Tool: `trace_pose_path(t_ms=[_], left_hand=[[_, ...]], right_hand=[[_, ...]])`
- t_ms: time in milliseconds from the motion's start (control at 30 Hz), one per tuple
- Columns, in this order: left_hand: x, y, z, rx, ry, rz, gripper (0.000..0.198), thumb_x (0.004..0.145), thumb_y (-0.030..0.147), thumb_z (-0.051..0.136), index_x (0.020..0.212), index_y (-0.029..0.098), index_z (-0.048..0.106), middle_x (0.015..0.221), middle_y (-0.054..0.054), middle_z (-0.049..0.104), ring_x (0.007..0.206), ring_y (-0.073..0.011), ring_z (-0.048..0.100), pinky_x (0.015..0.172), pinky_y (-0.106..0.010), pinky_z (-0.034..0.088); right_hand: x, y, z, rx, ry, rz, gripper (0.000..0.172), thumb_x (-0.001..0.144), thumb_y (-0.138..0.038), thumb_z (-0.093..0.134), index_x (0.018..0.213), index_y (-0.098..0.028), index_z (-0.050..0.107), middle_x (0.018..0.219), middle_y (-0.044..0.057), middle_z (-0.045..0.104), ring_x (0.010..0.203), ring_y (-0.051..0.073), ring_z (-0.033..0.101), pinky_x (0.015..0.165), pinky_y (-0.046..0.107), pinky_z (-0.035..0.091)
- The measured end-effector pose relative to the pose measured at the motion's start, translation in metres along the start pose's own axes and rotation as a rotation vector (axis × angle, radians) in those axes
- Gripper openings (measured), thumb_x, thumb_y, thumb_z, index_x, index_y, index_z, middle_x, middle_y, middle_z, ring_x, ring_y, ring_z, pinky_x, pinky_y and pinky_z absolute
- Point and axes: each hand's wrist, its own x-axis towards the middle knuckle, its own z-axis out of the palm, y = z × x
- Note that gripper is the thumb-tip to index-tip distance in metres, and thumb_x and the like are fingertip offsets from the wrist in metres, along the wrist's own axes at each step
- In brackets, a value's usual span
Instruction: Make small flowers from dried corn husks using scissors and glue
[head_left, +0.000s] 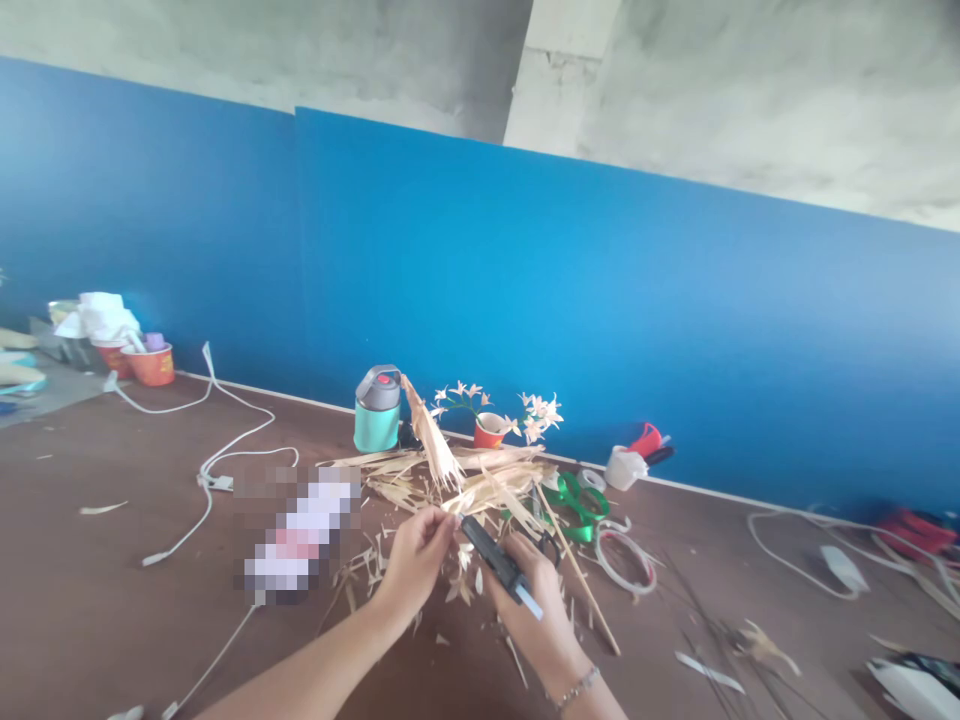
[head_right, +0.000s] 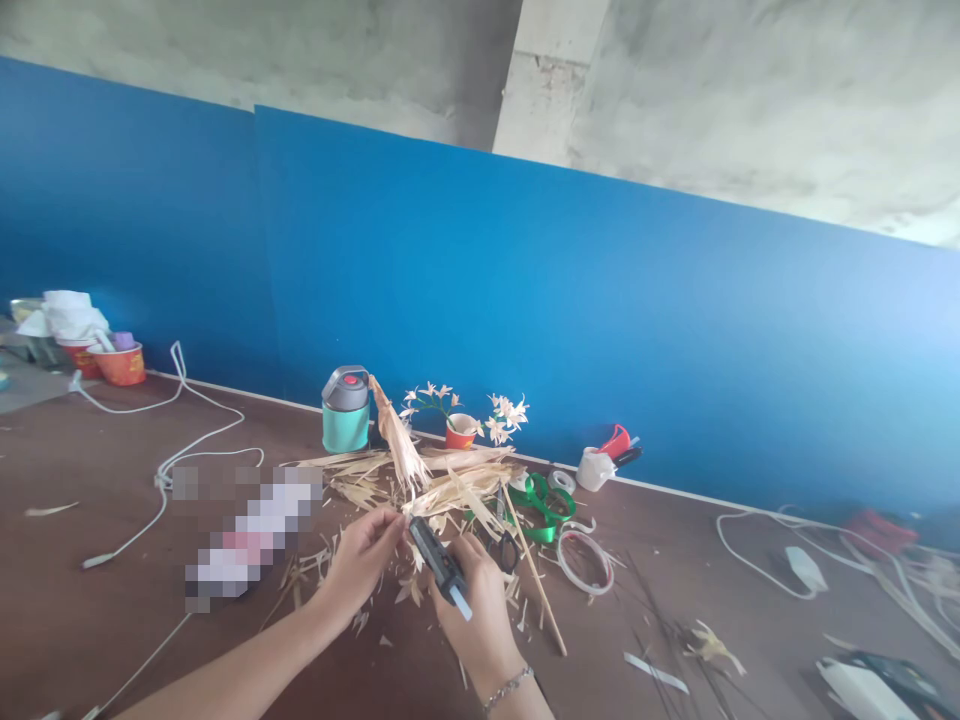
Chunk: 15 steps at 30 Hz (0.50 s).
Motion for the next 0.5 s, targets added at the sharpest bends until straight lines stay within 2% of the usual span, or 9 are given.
trace_pose_path(t_ms=[500], left_hand=[[-0.0010, 0.0030, 0.0000, -0.003, -0.008, -0.016, 0.030, 0.078, 0.044, 0.050, 0.064, 0.018, 0.056, 0.055, 0.001, 0.058, 0.049, -0.0137, 0.052, 0.049, -0.023, 0.037]], right_hand=[[-0.0007, -0.0003, -0.0017, 0.031, 0.017, -0.029, 0.009, 0.072, -0.016, 0.051, 0.064, -0.020, 0.047, 0.065, 0.000, 0.055, 0.059, 0.015, 0.053, 0.056, 0.023, 0.040]])
